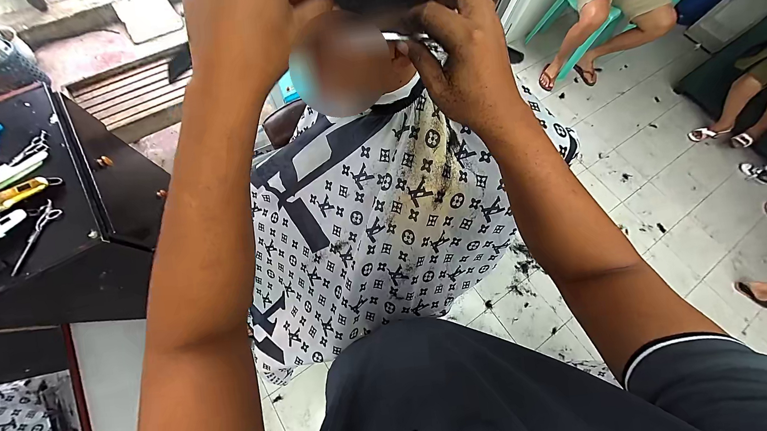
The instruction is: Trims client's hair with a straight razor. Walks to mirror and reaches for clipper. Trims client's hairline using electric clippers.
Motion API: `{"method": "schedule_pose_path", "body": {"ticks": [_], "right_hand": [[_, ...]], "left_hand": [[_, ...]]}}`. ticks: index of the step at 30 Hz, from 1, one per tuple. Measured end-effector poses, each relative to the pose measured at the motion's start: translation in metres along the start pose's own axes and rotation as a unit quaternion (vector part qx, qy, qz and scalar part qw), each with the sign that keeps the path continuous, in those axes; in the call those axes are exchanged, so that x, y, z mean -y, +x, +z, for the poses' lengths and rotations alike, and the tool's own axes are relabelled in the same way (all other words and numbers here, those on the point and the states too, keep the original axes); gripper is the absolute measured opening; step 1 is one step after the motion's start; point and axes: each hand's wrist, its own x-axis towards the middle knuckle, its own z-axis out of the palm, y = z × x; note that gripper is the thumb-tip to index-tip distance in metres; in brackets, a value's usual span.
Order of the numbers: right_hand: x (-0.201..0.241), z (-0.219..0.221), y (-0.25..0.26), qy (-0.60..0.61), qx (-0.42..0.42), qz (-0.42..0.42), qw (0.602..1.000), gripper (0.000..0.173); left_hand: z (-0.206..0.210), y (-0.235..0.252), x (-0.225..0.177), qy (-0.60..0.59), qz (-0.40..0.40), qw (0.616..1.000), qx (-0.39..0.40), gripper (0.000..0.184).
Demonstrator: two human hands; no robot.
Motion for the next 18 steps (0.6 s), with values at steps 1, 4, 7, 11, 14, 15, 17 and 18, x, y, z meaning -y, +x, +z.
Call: {"method": "schedule_pose_path", "body": {"ticks": [1, 4, 7, 11, 14, 15, 17, 18], "right_hand": [[0.003, -0.006, -0.008, 0.002, 0.015, -0.007, 1.0, 0.025], [0.014, -0.016, -0.034, -0.012, 0.072, -0.017, 0.997, 0.025], [0.023, -0.018, -0.051, -0.001, 0.107, -0.022, 0.994, 0.026], [0.031, -0.021, -0.055, 0.096, 0.119, 0.015, 0.988, 0.026], [0.037, -0.032, -0.058, 0.257, 0.195, 0.092, 0.942, 0.025], [0.038, -0.036, -0.061, 0.328, 0.242, 0.13, 0.904, 0.027], [0.039, -0.033, -0.076, 0.465, 0.301, 0.193, 0.81, 0.028], [0.041, -0.028, -0.083, 0.517, 0.301, 0.211, 0.773, 0.028]], "left_hand": [[0.003, -0.012, 0.004, -0.02, 0.015, 0.999, -0.028, 0.044], [0.025, -0.052, 0.007, -0.135, 0.097, 0.978, -0.128, 0.035], [0.049, -0.082, -0.007, -0.237, 0.14, 0.956, -0.102, 0.029], [0.057, -0.095, -0.012, -0.3, 0.131, 0.945, -0.023, 0.025], [0.038, -0.101, -0.01, -0.279, 0.095, 0.955, 0.026, 0.024], [0.035, -0.099, -0.005, -0.278, 0.101, 0.954, 0.044, 0.026], [0.036, -0.095, 0.017, -0.309, 0.135, 0.937, 0.091, 0.028], [0.039, -0.09, 0.028, -0.325, 0.161, 0.924, 0.122, 0.03]]}}
